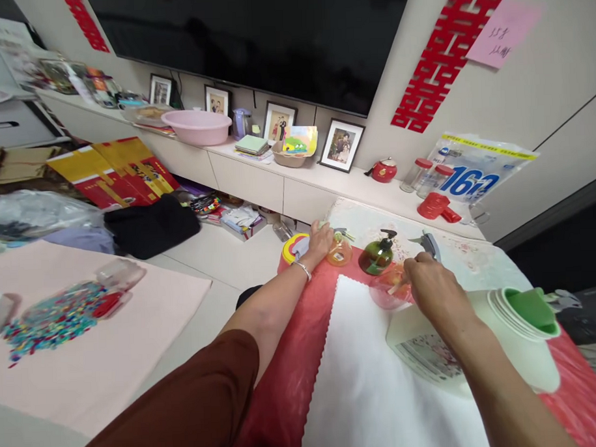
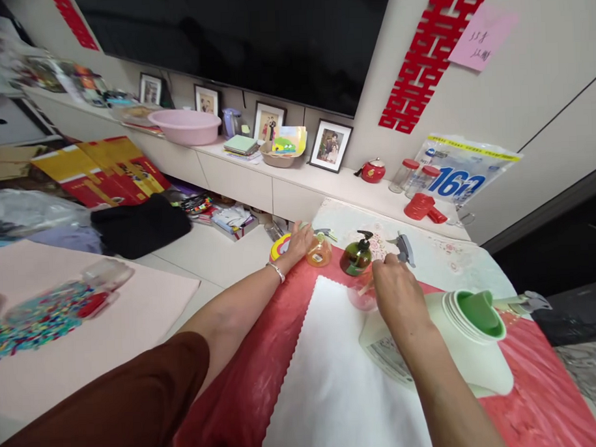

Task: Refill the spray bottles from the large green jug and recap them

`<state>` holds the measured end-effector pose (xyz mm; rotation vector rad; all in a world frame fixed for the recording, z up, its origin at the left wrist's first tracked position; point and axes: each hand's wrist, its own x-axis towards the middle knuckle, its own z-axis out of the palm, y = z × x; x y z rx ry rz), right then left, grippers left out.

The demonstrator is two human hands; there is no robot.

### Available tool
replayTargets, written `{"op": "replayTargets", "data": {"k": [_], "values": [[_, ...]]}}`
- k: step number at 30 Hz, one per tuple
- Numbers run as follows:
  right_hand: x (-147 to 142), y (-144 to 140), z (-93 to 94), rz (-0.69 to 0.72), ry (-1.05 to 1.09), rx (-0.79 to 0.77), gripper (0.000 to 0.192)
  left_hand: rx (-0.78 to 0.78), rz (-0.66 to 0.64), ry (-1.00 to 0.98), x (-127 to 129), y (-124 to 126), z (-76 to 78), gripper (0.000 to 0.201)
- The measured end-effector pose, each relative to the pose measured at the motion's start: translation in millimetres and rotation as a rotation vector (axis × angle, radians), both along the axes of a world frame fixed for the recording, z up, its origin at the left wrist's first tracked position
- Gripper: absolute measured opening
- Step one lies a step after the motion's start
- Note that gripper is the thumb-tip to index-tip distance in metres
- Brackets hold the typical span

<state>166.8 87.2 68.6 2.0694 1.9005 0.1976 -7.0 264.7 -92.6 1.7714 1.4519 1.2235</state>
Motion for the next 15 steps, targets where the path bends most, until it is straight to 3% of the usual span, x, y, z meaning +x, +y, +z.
{"op": "replayTargets", "data": {"k": [4,9,15], "values": [[-3,-1,-1.1,-0.004,0.008,-0.008,0.023,0.013,-0.063,0.046,5,11,-12.8,0.028],[-7,-1,3.4,-0.04,0.004,-0.053,0.027,0.009,-0.147,0.071,16,-1,-24.4,0.035],[-14,-5,14.3,-0.073,-0.024,-0.075,0.034,-0.033,-0.257,0.109,26,-15,-26.7,0.042]]}}
